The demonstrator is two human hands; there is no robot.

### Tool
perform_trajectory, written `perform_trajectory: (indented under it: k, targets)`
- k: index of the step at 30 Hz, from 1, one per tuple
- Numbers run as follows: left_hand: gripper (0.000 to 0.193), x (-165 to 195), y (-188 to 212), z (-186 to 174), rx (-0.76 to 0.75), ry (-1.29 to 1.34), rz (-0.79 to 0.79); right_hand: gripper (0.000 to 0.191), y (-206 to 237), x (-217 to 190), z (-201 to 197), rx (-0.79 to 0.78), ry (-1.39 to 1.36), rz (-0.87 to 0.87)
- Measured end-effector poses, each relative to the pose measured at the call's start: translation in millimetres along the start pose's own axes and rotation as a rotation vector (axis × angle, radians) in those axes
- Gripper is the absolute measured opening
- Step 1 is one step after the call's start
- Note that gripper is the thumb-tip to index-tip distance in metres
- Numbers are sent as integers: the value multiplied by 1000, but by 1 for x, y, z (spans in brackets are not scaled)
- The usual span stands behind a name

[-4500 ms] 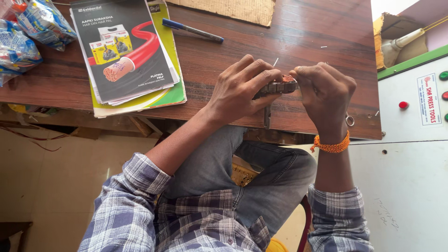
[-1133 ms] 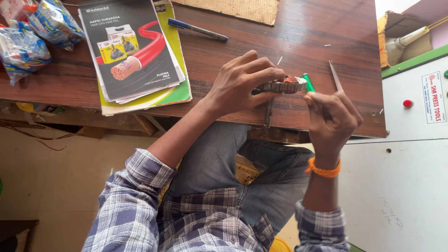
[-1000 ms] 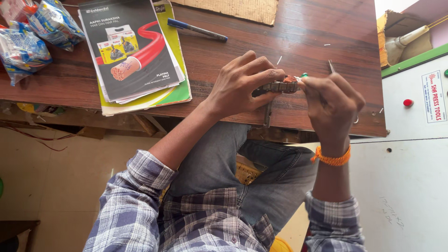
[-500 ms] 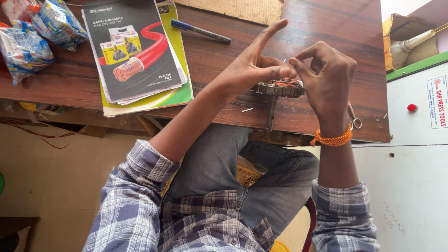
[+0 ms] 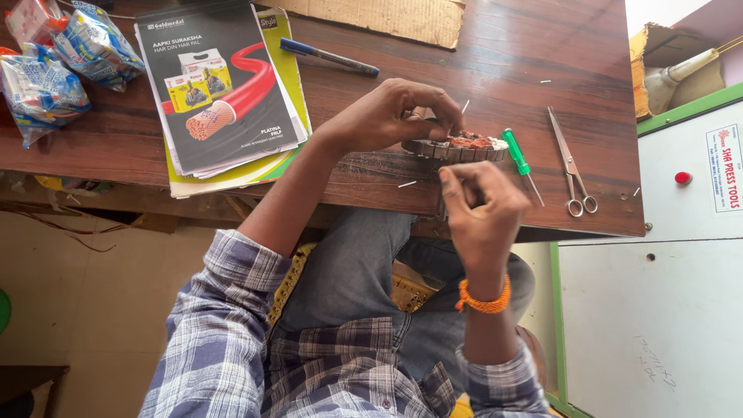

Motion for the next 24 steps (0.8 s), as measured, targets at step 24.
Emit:
perform_trajectory:
  k: [24]
  targets:
    - [43, 57, 40, 69, 553, -836, 194, 8, -47, -33, -51, -110, 50, -235]
Point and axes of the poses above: each hand's wrist, its own y-axis away from the middle knuckle, its own z-axis out of the palm, x = y × z, the point moved 6 cm from there along -y, towards the middle knuckle, and after that the axes turned 9 degrees about -z, right-handed, at the moved point
